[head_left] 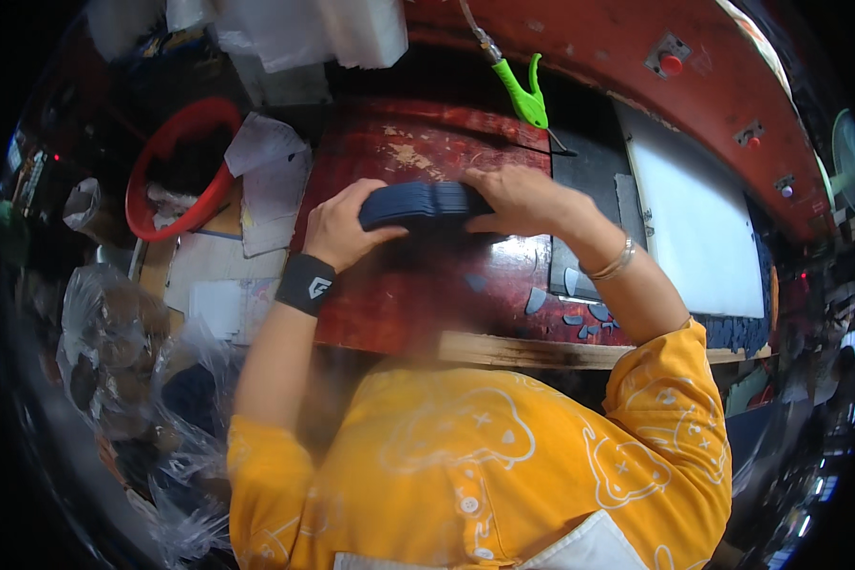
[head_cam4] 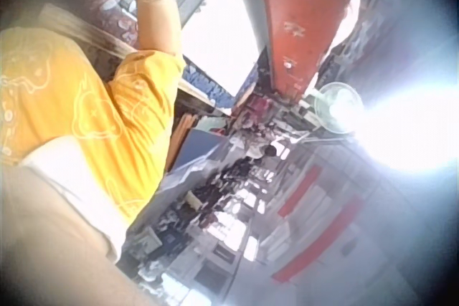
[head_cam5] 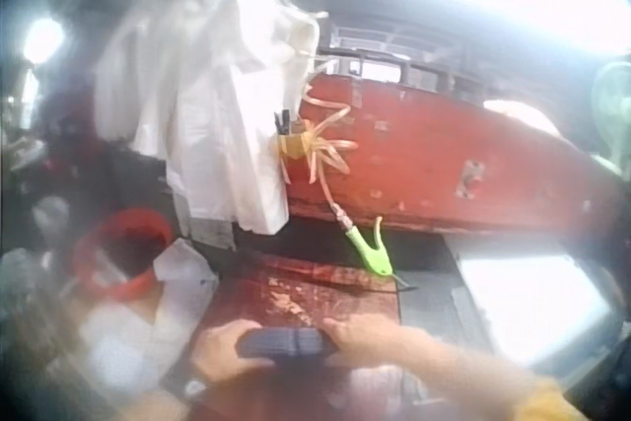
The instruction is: The person gathers dark blue plastic masks from a workbench, stacks them, and places them into clear plastic bags. They tie the bags and move them to a nearby pile. The person also briefly handles a clipboard and a red basin on the table.
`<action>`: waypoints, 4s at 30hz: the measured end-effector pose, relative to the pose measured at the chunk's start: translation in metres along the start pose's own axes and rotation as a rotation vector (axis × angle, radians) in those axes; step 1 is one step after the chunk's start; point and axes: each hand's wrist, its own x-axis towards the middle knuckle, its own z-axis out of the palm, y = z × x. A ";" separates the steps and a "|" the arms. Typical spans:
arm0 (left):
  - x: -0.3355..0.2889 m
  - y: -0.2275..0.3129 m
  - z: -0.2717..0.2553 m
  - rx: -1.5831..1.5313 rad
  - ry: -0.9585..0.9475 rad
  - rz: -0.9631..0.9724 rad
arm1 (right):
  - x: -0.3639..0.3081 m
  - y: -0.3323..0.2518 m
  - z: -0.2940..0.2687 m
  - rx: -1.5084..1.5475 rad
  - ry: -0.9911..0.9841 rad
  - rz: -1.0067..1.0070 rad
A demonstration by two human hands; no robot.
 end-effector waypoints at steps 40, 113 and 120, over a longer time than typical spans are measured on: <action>-0.471 -0.069 -0.122 0.486 -0.462 -1.727 | 0.164 -0.466 0.141 0.755 -1.593 0.027; -0.483 0.050 -0.118 -0.189 1.725 -0.969 | 0.173 -0.523 0.266 1.135 -1.304 -0.068; -0.473 0.062 -0.146 -0.894 1.290 -0.622 | 0.159 -0.530 0.247 1.131 -1.285 0.020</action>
